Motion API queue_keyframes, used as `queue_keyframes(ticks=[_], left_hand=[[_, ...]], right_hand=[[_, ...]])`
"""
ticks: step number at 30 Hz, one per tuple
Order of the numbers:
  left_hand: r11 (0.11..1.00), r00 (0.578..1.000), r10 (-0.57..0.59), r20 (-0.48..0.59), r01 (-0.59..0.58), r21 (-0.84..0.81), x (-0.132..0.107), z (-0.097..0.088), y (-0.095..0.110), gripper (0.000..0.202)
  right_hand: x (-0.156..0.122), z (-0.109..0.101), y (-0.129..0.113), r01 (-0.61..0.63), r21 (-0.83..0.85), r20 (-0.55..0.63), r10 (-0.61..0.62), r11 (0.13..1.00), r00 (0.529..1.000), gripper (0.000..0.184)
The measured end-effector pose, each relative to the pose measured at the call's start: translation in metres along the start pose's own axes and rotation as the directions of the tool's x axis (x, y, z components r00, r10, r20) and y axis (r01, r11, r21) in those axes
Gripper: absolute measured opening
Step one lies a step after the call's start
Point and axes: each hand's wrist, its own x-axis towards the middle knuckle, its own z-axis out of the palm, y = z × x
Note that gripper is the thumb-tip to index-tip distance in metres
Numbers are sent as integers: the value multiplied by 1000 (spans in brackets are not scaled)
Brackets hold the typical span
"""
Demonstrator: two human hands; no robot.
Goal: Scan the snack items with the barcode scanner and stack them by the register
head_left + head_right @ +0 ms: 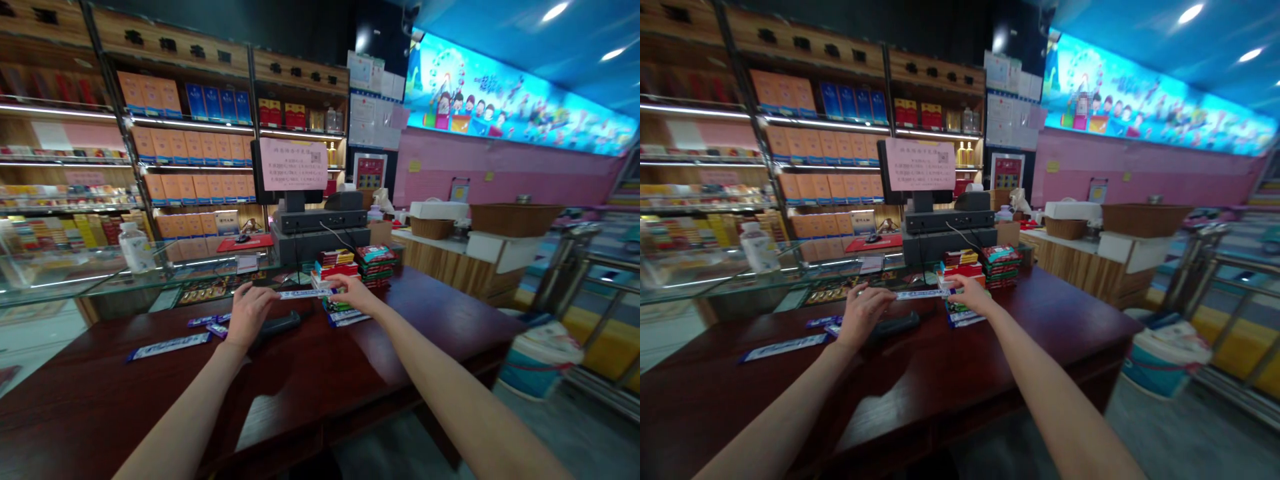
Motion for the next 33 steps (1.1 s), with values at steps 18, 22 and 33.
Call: queue_keyframes(ticks=[18, 22, 33], left_hand=[[988, 978, 156, 142, -153, -28, 19, 54, 73, 17], [987, 971, 160, 176, -156, -40, 20, 69, 86, 20], [987, 969, 154, 193, -143, -70, 14, 96, 97, 18]], right_hand=[[-36, -60, 64, -162, -45, -107, 157, 986, 982, 62], [-43, -68, 76, -182, -63, -138, 172, 981, 975, 62], [-53, -73, 100, -244, -97, -222, 218, 965, 950, 63]])
